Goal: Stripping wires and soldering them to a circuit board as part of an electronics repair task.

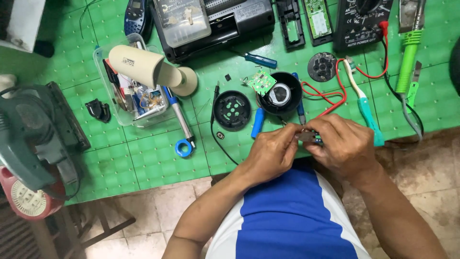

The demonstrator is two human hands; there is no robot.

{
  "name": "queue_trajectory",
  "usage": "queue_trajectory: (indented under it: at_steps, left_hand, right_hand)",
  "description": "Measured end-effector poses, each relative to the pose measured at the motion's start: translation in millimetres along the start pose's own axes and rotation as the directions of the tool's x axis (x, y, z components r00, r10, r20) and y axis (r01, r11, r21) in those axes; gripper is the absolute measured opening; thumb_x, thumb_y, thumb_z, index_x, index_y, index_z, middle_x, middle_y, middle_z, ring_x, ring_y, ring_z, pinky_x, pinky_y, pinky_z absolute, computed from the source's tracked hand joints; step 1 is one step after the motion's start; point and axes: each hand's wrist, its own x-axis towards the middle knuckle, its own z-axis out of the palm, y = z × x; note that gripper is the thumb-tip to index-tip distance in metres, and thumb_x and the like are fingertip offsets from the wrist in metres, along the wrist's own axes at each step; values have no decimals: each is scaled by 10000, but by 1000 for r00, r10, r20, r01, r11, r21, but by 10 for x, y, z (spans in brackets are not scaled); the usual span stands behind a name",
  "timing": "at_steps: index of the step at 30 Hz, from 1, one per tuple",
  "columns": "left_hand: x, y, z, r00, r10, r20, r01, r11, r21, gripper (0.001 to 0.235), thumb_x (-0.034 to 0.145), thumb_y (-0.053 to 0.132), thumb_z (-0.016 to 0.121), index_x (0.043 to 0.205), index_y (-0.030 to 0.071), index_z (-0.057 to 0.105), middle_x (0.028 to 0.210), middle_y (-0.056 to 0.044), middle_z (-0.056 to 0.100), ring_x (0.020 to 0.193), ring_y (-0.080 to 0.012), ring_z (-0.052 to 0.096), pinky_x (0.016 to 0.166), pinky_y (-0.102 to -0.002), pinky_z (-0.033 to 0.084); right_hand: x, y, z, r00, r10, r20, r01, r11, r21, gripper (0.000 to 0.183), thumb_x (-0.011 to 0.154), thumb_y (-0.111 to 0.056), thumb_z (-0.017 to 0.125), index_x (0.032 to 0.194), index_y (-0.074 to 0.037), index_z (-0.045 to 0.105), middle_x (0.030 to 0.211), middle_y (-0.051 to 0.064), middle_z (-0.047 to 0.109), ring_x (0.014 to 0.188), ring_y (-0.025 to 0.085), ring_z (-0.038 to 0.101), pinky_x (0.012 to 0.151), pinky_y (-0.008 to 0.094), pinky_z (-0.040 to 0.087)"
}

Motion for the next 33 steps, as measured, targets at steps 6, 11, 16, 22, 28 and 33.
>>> queue_trajectory:
  at_steps: [6,11,16,22,28,33]
  left_hand:
    - [33,-96,26,997,-7,-82,0,997,-82,132,978,78,532,1051,126,631,744,-118,682,722,-380,713,606,-445,570]
    - [10,-183,79,991,-114,-64,101,979,-178,119,969,122,575,1028,150,675,671,-146,647,690,-416,684,580,-461,534]
    - [-17,-308,154,976,-207,-65,181,942,-284,114,974,165,597,999,171,707,604,-126,633,569,-300,648,542,-384,507]
    - [6,-357,126,974,-215,-64,190,943,-273,134,954,145,612,1020,176,724,643,-162,664,599,-346,670,546,-414,521]
    - [-8,-440,166,977,-195,-85,166,949,-267,140,961,141,618,1036,171,732,659,-166,676,632,-379,686,552,-424,528]
    - [-5,-491,205,980,-169,-101,138,955,-263,157,958,154,616,1044,183,744,694,-177,690,688,-415,692,581,-463,543]
  right_hand:
    - [-44,51,140,994,24,-102,-19,999,48,271,1020,-405,694,1017,-135,690,836,20,617,708,240,670,687,341,571]
    - [-26,65,132,997,62,-45,-58,995,84,233,1008,-387,694,1025,-155,688,827,1,600,682,232,657,649,327,557]
    - [-22,119,196,997,78,-13,-75,987,144,161,942,-266,770,1000,-144,684,799,21,581,674,252,651,624,344,545]
    - [-16,175,286,997,82,6,-81,986,142,112,911,-234,776,978,-177,707,784,-7,588,664,228,650,604,310,532]
    - [4,222,334,998,58,12,-59,988,142,102,900,-226,764,967,-177,704,772,-12,582,663,223,649,596,309,533]
    - [-14,234,362,998,60,25,-62,995,77,137,866,-227,758,990,-200,708,760,-21,555,655,211,640,598,303,533]
